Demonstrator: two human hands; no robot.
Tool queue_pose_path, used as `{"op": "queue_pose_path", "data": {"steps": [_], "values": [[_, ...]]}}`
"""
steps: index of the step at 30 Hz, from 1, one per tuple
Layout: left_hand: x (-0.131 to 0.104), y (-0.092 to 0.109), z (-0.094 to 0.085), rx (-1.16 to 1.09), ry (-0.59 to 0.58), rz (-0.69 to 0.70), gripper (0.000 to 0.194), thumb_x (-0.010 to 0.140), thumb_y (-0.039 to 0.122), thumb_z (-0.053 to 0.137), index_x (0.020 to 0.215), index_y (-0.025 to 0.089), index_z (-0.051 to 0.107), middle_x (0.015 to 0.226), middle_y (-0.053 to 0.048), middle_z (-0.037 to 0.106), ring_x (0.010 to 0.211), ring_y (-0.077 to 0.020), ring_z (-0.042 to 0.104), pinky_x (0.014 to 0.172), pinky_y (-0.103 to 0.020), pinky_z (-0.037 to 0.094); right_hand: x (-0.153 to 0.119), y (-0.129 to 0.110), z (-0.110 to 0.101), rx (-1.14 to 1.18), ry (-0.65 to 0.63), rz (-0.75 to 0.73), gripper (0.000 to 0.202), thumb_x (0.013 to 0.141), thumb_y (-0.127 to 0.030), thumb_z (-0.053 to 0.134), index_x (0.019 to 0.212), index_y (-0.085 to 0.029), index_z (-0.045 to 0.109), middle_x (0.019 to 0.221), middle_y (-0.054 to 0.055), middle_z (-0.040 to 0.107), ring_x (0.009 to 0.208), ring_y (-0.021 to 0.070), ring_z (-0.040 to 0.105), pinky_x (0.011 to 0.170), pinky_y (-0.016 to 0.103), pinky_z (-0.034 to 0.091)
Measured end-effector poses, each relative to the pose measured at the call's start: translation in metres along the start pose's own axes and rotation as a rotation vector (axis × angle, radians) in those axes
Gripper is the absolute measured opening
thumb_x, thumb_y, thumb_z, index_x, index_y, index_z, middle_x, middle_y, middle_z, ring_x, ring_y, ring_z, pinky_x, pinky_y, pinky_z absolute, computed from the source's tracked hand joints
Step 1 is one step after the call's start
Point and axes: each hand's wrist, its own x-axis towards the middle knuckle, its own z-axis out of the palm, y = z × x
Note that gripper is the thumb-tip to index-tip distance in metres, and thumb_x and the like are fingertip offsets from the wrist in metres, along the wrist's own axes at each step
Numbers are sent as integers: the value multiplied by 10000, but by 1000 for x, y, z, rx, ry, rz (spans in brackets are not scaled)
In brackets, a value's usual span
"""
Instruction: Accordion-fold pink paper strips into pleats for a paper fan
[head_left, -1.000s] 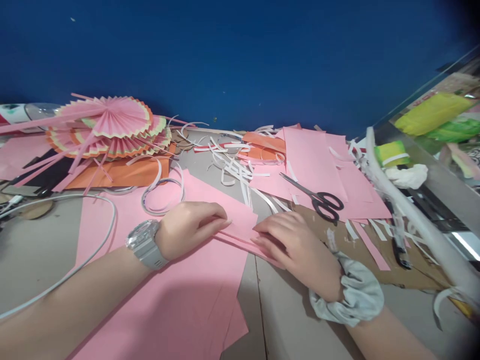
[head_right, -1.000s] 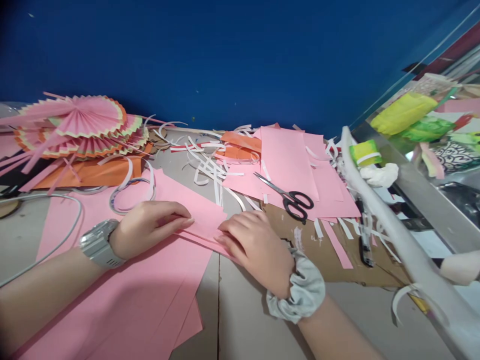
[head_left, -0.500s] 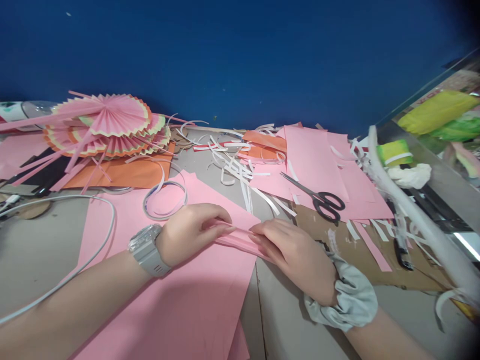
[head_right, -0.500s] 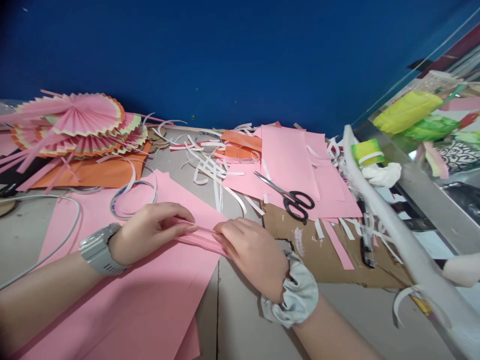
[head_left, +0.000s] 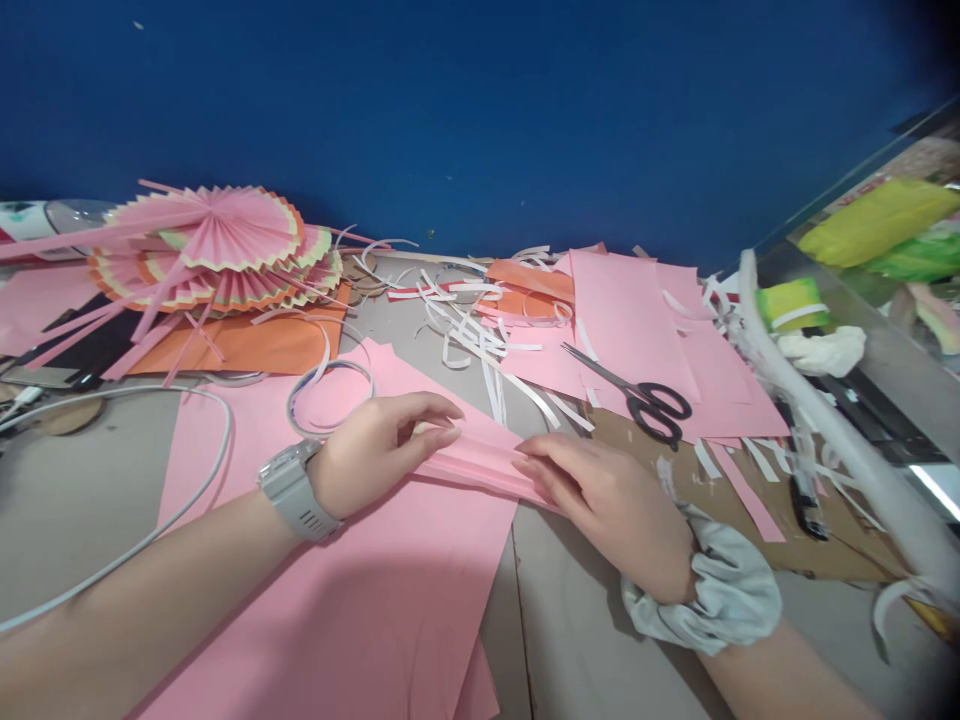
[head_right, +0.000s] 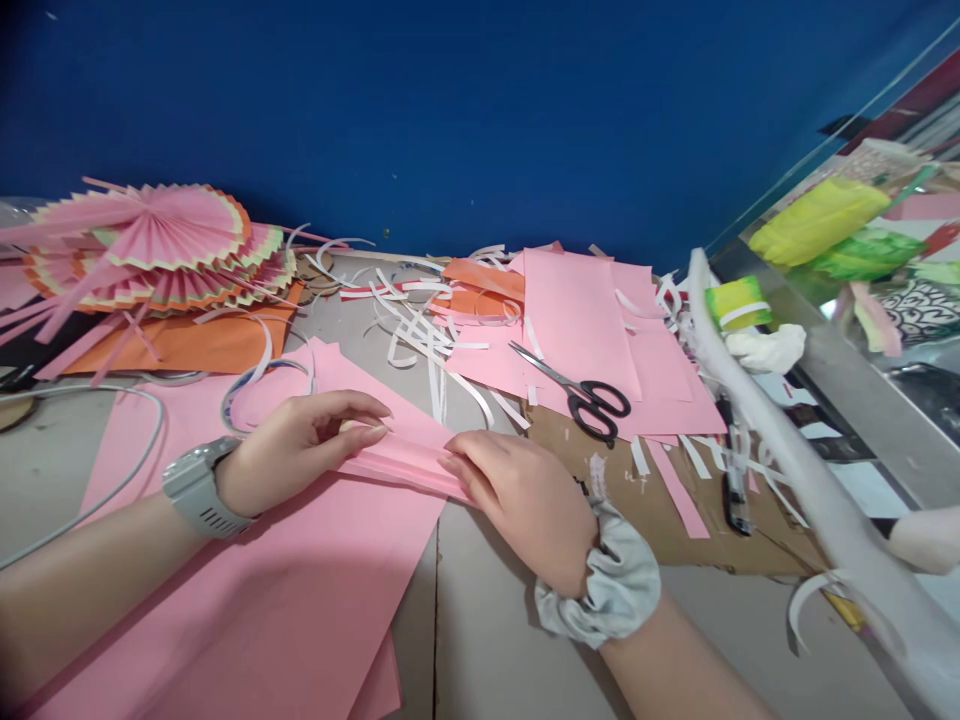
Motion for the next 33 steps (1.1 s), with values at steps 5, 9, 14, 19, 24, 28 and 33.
{"op": "queue_pose_path", "data": {"steps": [5, 9, 14, 19, 24, 28, 33], "values": [[2, -2, 0, -154, -25, -38, 223, 830, 304, 538, 1008, 181, 594, 823, -26, 665, 693, -112, 589, 549, -169, 428, 0, 0, -2, 31, -24, 37, 154, 911, -254, 406, 853, -208, 541, 789, -14, 629, 720, 142, 572, 645, 263, 389], [2, -4, 0, -307, -75, -99, 296, 827, 320, 547, 1086, 177, 537, 890, -66, 675, 745, -146, 616, 526, -183, 431, -1, 2, -1, 56, -45, 48, 134, 906, -243, 417, 892, -217, 548, 838, -16, 634, 758, 137, 574, 664, 254, 388], [3, -6, -4, -456, -156, -132, 326, 828, 292, 555, 1123, 173, 487, 952, -91, 675, 804, -164, 626, 540, -190, 449, -1, 0, -6, 120, -57, 62, 160, 889, -165, 404, 913, -218, 553, 850, -13, 634, 745, 129, 574, 654, 241, 387], [6, -8, -8, -547, -222, -136, 268, 809, 273, 586, 1048, 163, 534, 924, -81, 687, 856, -172, 634, 660, -225, 475, 3, -8, -17, 232, -225, 147, 217, 910, -303, 385, 843, -225, 577, 542, -51, 525, 550, 118, 520, 578, 236, 378], [8, -7, -11, -526, -163, -130, 269, 805, 318, 587, 1026, 171, 545, 931, -79, 690, 882, -193, 624, 709, -264, 457, 1, -1, -19, 360, -289, 189, 236, 895, -394, 398, 908, -246, 580, 704, -40, 587, 564, 106, 505, 529, 225, 360], [5, -3, -11, -666, -33, -98, 396, 853, 441, 464, 1155, 185, 457, 995, -85, 662, 891, -203, 607, 747, -304, 448, -2, 1, -14, 408, -272, 220, 234, 898, -415, 381, 879, -242, 538, 696, -38, 549, 563, 110, 474, 515, 229, 349], [-3, 15, 5, -856, -15, -131, 456, 818, 423, 534, 1196, 201, 407, 1101, -89, 577, 920, -220, 590, 766, -344, 476, -2, -9, -2, 499, -138, 207, 178, 911, -387, 370, 881, -231, 450, 688, -40, 515, 610, 114, 481, 567, 234, 377]]}}
